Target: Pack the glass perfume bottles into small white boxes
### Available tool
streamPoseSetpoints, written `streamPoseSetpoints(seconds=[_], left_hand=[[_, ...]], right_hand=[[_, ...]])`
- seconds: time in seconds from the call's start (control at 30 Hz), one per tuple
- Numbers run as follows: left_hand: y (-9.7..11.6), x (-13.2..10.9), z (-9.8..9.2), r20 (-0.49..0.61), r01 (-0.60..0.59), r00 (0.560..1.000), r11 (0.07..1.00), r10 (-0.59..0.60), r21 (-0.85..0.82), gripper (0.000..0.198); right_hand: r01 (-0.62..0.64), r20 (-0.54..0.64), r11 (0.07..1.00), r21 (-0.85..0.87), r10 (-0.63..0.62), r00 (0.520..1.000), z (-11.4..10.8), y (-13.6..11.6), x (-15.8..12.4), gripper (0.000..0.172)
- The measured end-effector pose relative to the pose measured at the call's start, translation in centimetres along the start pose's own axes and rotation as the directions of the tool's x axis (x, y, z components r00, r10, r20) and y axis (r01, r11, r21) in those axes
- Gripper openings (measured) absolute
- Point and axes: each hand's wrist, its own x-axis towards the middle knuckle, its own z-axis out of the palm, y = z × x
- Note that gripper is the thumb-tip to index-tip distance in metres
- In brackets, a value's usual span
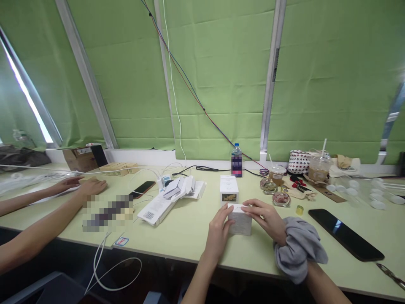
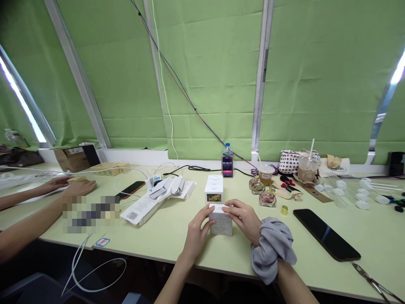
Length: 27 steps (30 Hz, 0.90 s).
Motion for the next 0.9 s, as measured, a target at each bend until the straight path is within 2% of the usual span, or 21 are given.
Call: streamPoseSetpoints(seconds=[0.17,0.3,0.4,0.5,0.6,0.7,0.8,0.87,0.9], left_hand=[[0.5,0.2,-0.2,-0.006,0.011,1.0,1.0,-0.011,-0.007,0.038],[0.9,0.2,-0.3,-0.019,0.012,1.0,1.0,-0.012,-0.021,0.036],[0.9,0.2,-0.4,-0.017,0.016,1.0,0.999,-0.017,-0.032,0.034],[1.3,0.0,-0.4,-0.011,0.03,0.999,0.999,-0.03,-0.035,0.033],[2.3,-0.7,-0.2,-0.004,0.041,0.999,0.998,-0.041,-0.044,0.033],[3.5,-1.6,0.4,0.047,0.034,0.999,0.99,-0.027,-0.139,0.046],[4.3,-2.2,1.0,0.163,0.071,0.986,0.951,-0.022,-0.302,0.062],[4.3,-2.2,1.1,0.182,0.12,0.982,0.923,-0.055,-0.366,0.056],[4.1,-2.1,1.0,0.155,0.14,0.984,0.916,-0.087,-0.375,0.049]], right_hand=[[0.048,0.092,0.996,-0.074,-0.041,0.995,-0.8,0.0,0.0,0.031],[0.063,0.107,0.968,-0.243,-0.038,0.994,-0.9,-0.3,-0.3,0.032],[0.052,0.092,0.951,-0.305,-0.025,0.995,-0.8,-0.7,-0.4,0.033],[0.02,0.073,0.934,-0.357,0.007,0.997,-0.6,-1.4,-0.2,0.032],[-0.055,0.092,0.912,-0.406,0.101,0.991,-0.7,-2.3,-0.1,0.033],[-0.118,0.117,0.897,-0.426,0.184,0.976,-1.0,-3.4,-0.2,0.035],[-0.131,0.134,0.883,-0.451,0.212,0.968,-1.3,-3.8,-0.5,0.034],[-0.121,0.147,0.874,-0.471,0.213,0.966,-1.5,-3.4,-0.7,0.034],[-0.109,0.157,0.874,-0.473,0.205,0.966,-1.6,-3.0,-0.8,0.034]])
